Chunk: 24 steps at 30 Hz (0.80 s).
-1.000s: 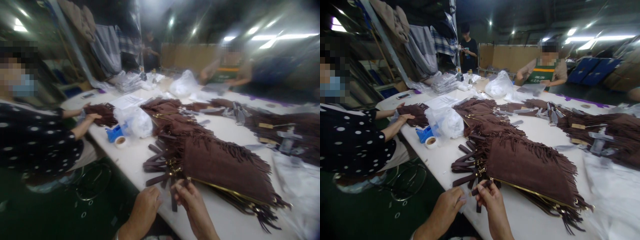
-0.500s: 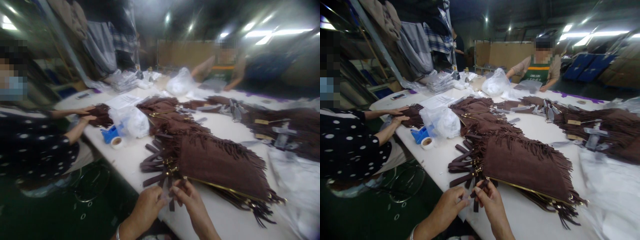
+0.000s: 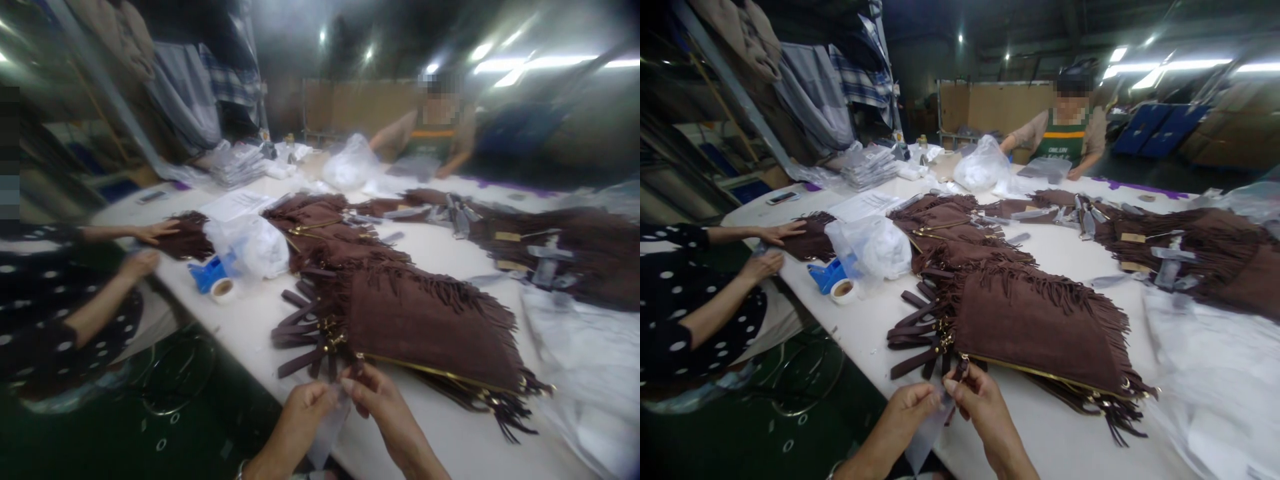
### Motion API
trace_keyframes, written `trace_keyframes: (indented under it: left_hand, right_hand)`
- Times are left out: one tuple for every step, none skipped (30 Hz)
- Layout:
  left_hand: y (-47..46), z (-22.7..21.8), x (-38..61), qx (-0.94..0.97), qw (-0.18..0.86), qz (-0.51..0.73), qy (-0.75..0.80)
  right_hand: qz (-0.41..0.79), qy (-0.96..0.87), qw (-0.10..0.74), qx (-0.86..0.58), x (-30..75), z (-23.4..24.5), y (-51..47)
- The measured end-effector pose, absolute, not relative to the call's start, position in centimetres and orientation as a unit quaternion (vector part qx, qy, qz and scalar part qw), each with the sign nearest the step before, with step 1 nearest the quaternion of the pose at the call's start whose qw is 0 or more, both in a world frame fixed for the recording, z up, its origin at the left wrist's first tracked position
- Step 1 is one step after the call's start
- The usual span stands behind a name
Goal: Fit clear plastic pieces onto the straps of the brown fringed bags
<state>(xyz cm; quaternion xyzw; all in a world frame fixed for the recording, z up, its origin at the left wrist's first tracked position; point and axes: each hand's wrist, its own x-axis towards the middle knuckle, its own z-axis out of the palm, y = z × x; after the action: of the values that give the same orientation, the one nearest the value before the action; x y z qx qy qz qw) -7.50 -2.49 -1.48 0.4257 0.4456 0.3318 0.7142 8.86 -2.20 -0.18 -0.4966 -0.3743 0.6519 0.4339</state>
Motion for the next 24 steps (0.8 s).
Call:
trace_keyframes:
  left_hand:
    - [-2.5, -1.6, -7.2, 0.421, 0.715, 0.335, 0.446]
    - [-2.4, -1.8, -6.9, 0.414, 0.714, 0.341, 0.450]
    - [-2.3, -2.1, -6.6, 0.406, 0.710, 0.351, 0.456]
    - [-2.2, -2.3, -6.3, 0.395, 0.706, 0.362, 0.464]
    - [-2.2, -2.6, -6.0, 0.382, 0.702, 0.374, 0.471]
    - [-2.1, -2.9, -5.7, 0.366, 0.703, 0.382, 0.474]
    - [-2.1, -3.2, -5.4, 0.347, 0.710, 0.389, 0.474]
    - [-2.1, -3.5, -5.2, 0.325, 0.720, 0.393, 0.472]
    - [-2.2, -3.7, -4.9, 0.301, 0.730, 0.397, 0.467]
    - [-2.3, -4.0, -4.6, 0.279, 0.739, 0.402, 0.462]
    - [-2.4, -4.1, -4.3, 0.263, 0.744, 0.410, 0.457]
    - [-2.5, -4.3, -4.0, 0.254, 0.745, 0.419, 0.453]
    - [-2.6, -4.3, -3.8, 0.250, 0.744, 0.426, 0.450]
    - [-2.6, -4.4, -3.6, 0.250, 0.743, 0.431, 0.447]
    - [-2.5, -4.3, -3.5, 0.251, 0.742, 0.433, 0.446]
    - [-2.5, -4.3, -3.3, 0.253, 0.740, 0.434, 0.447]
    - [-2.3, -4.2, -3.2, 0.256, 0.738, 0.435, 0.449]
    - [-2.2, -4.1, -3.1, 0.259, 0.733, 0.436, 0.453]
    - [-2.1, -4.0, -3.1, 0.264, 0.727, 0.440, 0.456]
    - [-2.0, -3.9, -3.0, 0.268, 0.721, 0.445, 0.459]
    - [-1.9, -3.8, -3.0, 0.272, 0.715, 0.450, 0.460]
    - [-1.9, -3.8, -3.1, 0.274, 0.711, 0.456, 0.460]
    - [-2.0, -3.8, -3.1, 0.278, 0.709, 0.460, 0.457]
    - [-2.1, -3.8, -3.3, 0.283, 0.708, 0.461, 0.453]
  right_hand:
    - [0.646, -0.375, 0.439, -0.499, 9.0, -0.4, -2.3]
    - [0.635, -0.376, 0.447, -0.506, 9.1, -0.6, -2.6]
    - [0.621, -0.376, 0.454, -0.516, 9.2, -1.0, -2.9]
    - [0.604, -0.378, 0.459, -0.530, 9.3, -1.4, -3.3]
    - [0.585, -0.381, 0.461, -0.547, 9.4, -1.8, -3.8]
    - [0.567, -0.384, 0.461, -0.564, 9.5, -2.2, -4.3]
    - [0.552, -0.387, 0.458, -0.579, 9.5, -2.7, -4.8]
    - [0.539, -0.389, 0.455, -0.592, 9.5, -3.0, -5.3]
    - [0.528, -0.392, 0.453, -0.602, 9.4, -3.3, -5.6]
    - [0.519, -0.393, 0.453, -0.610, 9.3, -3.5, -5.9]
    - [0.513, -0.393, 0.453, -0.615, 9.2, -3.7, -6.0]
    - [0.514, -0.391, 0.452, -0.615, 9.1, -3.7, -6.0]
    - [0.521, -0.387, 0.453, -0.612, 9.1, -3.7, -5.9]
    - [0.530, -0.379, 0.455, -0.607, 9.0, -3.7, -5.7]
    - [0.540, -0.370, 0.460, -0.600, 9.0, -3.7, -5.5]
    - [0.547, -0.363, 0.465, -0.595, 9.0, -3.6, -5.2]
    - [0.549, -0.358, 0.469, -0.592, 8.9, -3.6, -5.0]
    - [0.546, -0.358, 0.474, -0.591, 9.0, -3.6, -4.9]
    - [0.540, -0.360, 0.477, -0.592, 9.0, -3.5, -4.8]
    - [0.533, -0.364, 0.480, -0.595, 9.0, -3.5, -4.8]
    - [0.525, -0.370, 0.480, -0.598, 9.0, -3.5, -4.9]
    - [0.517, -0.375, 0.479, -0.602, 9.1, -3.4, -4.9]
    - [0.506, -0.379, 0.479, -0.608, 9.1, -3.3, -5.0]
    - [0.495, -0.382, 0.479, -0.616, 9.2, -3.2, -5.2]
